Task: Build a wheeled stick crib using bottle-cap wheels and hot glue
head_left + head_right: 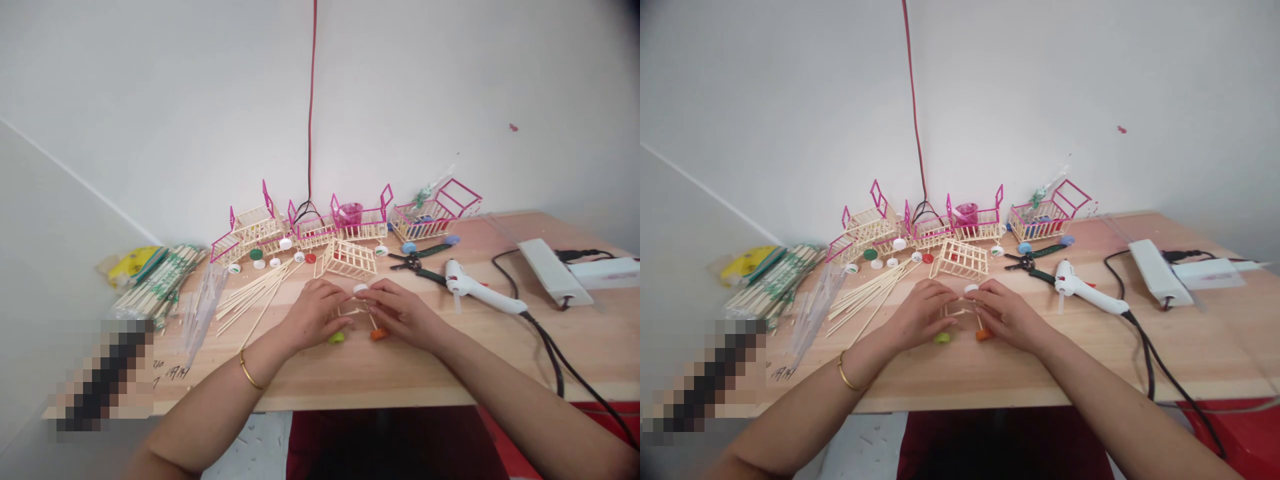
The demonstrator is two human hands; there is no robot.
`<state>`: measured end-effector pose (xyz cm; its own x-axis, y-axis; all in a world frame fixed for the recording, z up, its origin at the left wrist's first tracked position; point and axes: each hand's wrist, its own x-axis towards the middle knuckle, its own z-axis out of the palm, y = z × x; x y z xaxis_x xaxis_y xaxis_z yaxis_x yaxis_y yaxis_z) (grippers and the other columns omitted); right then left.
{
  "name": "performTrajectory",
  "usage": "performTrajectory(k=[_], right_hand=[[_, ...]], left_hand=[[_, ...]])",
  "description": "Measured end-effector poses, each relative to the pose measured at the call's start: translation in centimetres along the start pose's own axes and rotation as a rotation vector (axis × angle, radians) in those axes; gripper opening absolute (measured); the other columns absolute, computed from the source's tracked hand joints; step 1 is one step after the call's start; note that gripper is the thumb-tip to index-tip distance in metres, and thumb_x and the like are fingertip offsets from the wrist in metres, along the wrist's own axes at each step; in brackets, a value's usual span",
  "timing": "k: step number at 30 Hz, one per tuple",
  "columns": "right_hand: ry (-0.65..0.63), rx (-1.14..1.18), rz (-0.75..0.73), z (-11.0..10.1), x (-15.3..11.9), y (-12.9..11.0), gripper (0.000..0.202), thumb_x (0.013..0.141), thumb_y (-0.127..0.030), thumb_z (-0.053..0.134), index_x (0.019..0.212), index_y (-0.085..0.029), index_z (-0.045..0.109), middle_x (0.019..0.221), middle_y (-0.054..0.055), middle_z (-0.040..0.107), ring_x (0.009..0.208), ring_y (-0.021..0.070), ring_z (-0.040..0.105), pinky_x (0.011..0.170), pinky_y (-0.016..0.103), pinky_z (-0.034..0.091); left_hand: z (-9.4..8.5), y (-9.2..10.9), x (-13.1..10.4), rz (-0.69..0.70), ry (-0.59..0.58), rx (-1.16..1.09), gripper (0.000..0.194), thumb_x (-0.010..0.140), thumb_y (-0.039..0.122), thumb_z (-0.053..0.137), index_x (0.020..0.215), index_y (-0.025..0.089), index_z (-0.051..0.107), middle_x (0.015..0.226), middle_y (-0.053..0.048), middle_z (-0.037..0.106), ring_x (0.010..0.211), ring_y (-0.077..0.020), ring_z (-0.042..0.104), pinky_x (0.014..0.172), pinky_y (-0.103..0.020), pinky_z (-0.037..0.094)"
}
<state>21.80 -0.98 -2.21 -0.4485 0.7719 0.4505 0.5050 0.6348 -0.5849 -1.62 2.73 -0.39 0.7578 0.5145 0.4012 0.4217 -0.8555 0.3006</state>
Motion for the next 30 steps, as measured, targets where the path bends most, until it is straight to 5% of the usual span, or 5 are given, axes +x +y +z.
performTrajectory(k=[15, 30], right_hand=[[-0.001, -0.005, 0.079, -0.26, -0.13, -0.05, 0.011, 0.088, -0.021, 0.052, 0.093, -0.020, 0.062, 0.082, 0.004, 0.061, 0.068, 0.0148, 0.058, 0.061, 0.027, 0.046], [-0.015, 0.075, -0.016, 0.23, -0.10, 0.00, 0.024, 0.090, -0.021, 0.051, 0.110, -0.023, 0.064, 0.097, 0.008, 0.060, 0.081, 0.0159, 0.061, 0.070, 0.029, 0.052]], left_hand=[[-0.09, 0.22, 0.10, 0.040, 0.132, -0.065, 0.018, 0.086, 0.033, 0.058, 0.094, 0.018, 0.065, 0.105, -0.009, 0.065, 0.097, -0.0215, 0.056, 0.087, -0.039, 0.045], [0.29, 0.28, -0.10, 0.060, 0.070, -0.021, 0.025, 0.089, 0.028, 0.054, 0.111, 0.024, 0.065, 0.112, -0.008, 0.060, 0.102, -0.0209, 0.051, 0.091, -0.039, 0.043]])
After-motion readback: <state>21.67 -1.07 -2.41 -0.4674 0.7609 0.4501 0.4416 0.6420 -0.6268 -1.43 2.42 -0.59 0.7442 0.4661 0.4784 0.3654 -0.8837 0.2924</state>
